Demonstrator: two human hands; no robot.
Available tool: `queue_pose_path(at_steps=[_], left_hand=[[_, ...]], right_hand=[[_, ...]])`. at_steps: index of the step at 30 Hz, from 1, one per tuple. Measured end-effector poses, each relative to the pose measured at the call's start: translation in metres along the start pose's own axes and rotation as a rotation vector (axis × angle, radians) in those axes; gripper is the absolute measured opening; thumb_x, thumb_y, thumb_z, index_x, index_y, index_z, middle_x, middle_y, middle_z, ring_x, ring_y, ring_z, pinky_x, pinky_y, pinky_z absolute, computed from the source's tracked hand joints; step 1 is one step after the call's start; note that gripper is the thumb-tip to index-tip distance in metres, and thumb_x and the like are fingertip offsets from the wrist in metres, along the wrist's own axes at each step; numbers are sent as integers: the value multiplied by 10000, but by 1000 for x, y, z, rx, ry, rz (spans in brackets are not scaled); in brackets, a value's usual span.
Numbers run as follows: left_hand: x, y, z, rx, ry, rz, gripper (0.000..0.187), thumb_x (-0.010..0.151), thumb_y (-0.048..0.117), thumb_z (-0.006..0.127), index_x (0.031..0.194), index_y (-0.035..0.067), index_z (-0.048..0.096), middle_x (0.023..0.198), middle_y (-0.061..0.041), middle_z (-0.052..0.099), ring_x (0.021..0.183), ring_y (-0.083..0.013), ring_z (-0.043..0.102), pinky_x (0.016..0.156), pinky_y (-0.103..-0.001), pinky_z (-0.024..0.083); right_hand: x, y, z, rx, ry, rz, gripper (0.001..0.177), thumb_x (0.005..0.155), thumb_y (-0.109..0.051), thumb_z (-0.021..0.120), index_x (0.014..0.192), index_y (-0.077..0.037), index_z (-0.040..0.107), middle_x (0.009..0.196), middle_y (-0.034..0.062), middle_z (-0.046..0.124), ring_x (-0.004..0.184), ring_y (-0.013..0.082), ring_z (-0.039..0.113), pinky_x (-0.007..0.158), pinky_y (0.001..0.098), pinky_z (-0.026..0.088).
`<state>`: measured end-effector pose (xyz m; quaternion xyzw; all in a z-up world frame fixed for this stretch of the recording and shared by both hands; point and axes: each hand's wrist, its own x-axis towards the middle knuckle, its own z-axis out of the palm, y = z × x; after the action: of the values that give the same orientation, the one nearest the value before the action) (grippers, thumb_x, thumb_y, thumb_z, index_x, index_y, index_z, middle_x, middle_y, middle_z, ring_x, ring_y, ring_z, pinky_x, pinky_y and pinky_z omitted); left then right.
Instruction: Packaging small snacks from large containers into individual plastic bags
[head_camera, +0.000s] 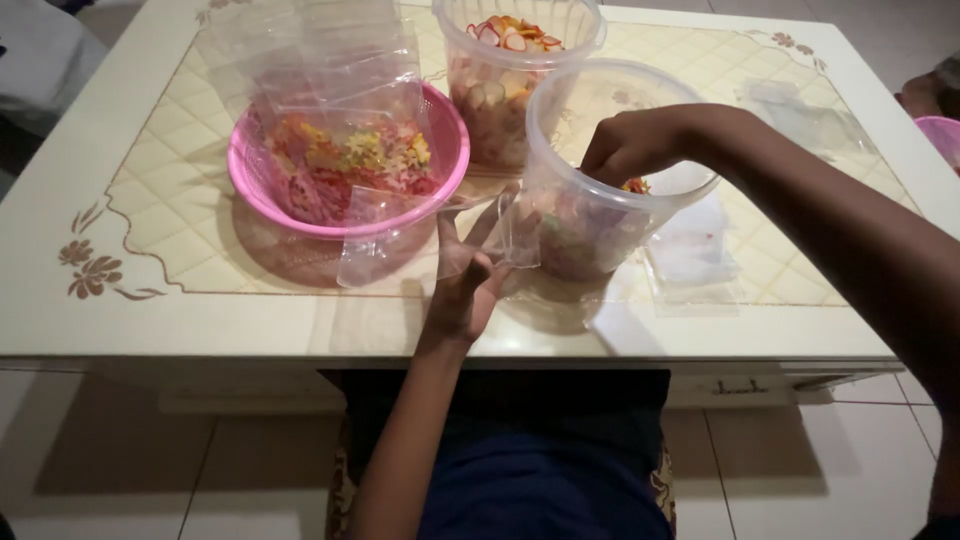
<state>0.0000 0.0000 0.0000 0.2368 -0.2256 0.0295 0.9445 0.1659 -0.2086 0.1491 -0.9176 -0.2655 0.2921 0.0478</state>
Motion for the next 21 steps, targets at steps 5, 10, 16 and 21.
queue_pose_path(at_steps=[5,10,16,21], left_hand=[[2,-9,-11,78,21,45,816,755,411,920,1341,313,361,1528,-154,485,1383,-330,509,1017,-464,552],[6,-13,-6,147,74,103,742,786,508,867,1314,333,376,1526,-60,494,1364,-237,514,980,-371,555],[19,-7,39,128,216,205,660,818,541,817,1245,330,360,1513,-63,523,1376,-225,485,1082,-447,414],[34,-7,51,159,257,225,651,822,517,819,1230,292,365,1470,-75,552,1345,-203,502,1095,-460,384]], right_hand=[[3,22,-3,-21,60,-11,371,795,-405,674,1030,-161,825,937,203,795,947,383,723,901,500,530],[-32,-10,-12,-4,105,-18,354,805,-393,663,1011,-169,844,940,192,810,961,398,730,907,499,533],[-48,-10,-19,21,189,-35,366,800,-363,636,990,-146,862,942,219,807,991,433,719,926,513,522],[-70,-6,-30,79,269,-12,374,804,-322,623,978,-104,872,942,255,807,1019,444,723,953,521,515]])
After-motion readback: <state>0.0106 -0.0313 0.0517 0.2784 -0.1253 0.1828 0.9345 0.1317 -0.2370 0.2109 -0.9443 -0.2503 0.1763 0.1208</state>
